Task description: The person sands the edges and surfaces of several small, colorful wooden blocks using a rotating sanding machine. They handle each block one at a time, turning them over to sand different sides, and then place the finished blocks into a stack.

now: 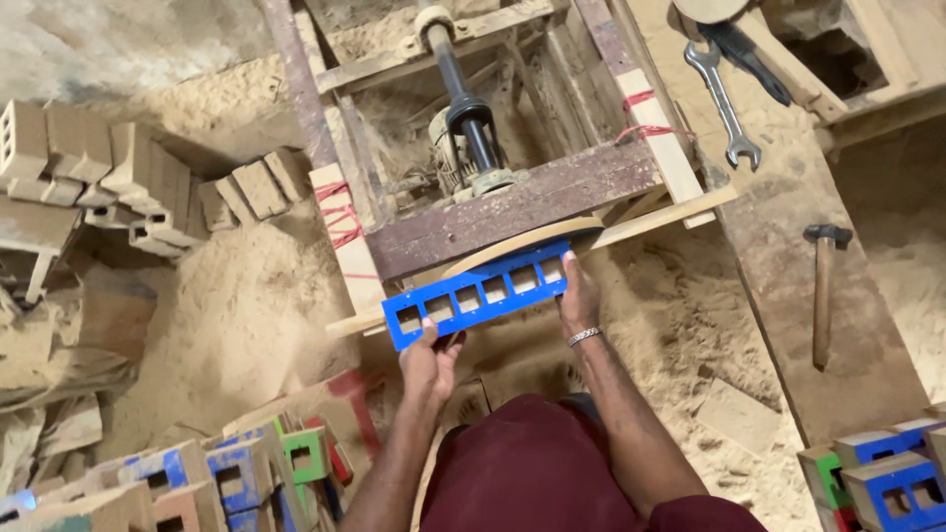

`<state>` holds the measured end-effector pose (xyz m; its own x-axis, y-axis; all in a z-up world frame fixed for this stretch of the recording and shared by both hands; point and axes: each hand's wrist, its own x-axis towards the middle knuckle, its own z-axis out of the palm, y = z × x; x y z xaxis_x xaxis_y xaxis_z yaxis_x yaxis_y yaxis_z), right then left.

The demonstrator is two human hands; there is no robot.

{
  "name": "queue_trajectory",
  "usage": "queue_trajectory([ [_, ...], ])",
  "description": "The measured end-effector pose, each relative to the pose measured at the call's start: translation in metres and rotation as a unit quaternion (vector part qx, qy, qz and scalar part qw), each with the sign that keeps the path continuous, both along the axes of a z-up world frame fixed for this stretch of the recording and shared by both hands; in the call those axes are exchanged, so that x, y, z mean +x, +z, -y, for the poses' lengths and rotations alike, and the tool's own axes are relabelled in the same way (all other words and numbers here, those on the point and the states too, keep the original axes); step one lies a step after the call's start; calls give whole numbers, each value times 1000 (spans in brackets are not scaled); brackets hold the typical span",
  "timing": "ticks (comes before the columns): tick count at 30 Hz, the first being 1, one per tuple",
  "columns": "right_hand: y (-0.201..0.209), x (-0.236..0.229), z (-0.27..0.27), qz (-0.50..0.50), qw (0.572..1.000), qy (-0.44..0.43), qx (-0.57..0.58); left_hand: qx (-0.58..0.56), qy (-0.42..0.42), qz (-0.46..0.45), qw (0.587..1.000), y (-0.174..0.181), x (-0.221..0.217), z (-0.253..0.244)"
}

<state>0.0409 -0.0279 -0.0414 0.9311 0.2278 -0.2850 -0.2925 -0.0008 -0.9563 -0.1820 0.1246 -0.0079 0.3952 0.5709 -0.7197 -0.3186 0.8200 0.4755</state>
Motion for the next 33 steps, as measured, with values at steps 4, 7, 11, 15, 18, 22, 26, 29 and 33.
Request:
queue_trajectory([
  [4, 8, 27, 17, 12, 999, -26, -36, -14, -21, -16, 1000, 10, 29, 23],
  [7, 14, 47, 32, 52, 997, -27, 46, -34, -28, -22, 999, 9, 52, 40],
  [11, 20, 70, 45, -15, 995, -57, 83, -42, -31, -1, 999, 5, 81, 52],
  [15, 24, 95, 66, -26, 996, -59, 62, -31, -24, -6, 999, -1, 106, 75],
  [18, 29, 116, 81, -53, 994, -73, 69, -43, -11, -9, 999, -2, 131, 92],
  [22, 31, 136, 98, -61, 993, -73, 62, -39, -3, -10, 999, -6, 155, 108],
  [26, 35, 158, 112, -18, 998, -64, 4, -43, -1, -7, 999, -18, 176, 122],
  [29, 40, 172, 124, -9, 998, -54, -19, -31, -10, -11, 999, -31, 194, 133],
  [33, 54, 183, 132, -34, 996, -58, -50, -24, -26, 23, 999, -44, 215, 145],
])
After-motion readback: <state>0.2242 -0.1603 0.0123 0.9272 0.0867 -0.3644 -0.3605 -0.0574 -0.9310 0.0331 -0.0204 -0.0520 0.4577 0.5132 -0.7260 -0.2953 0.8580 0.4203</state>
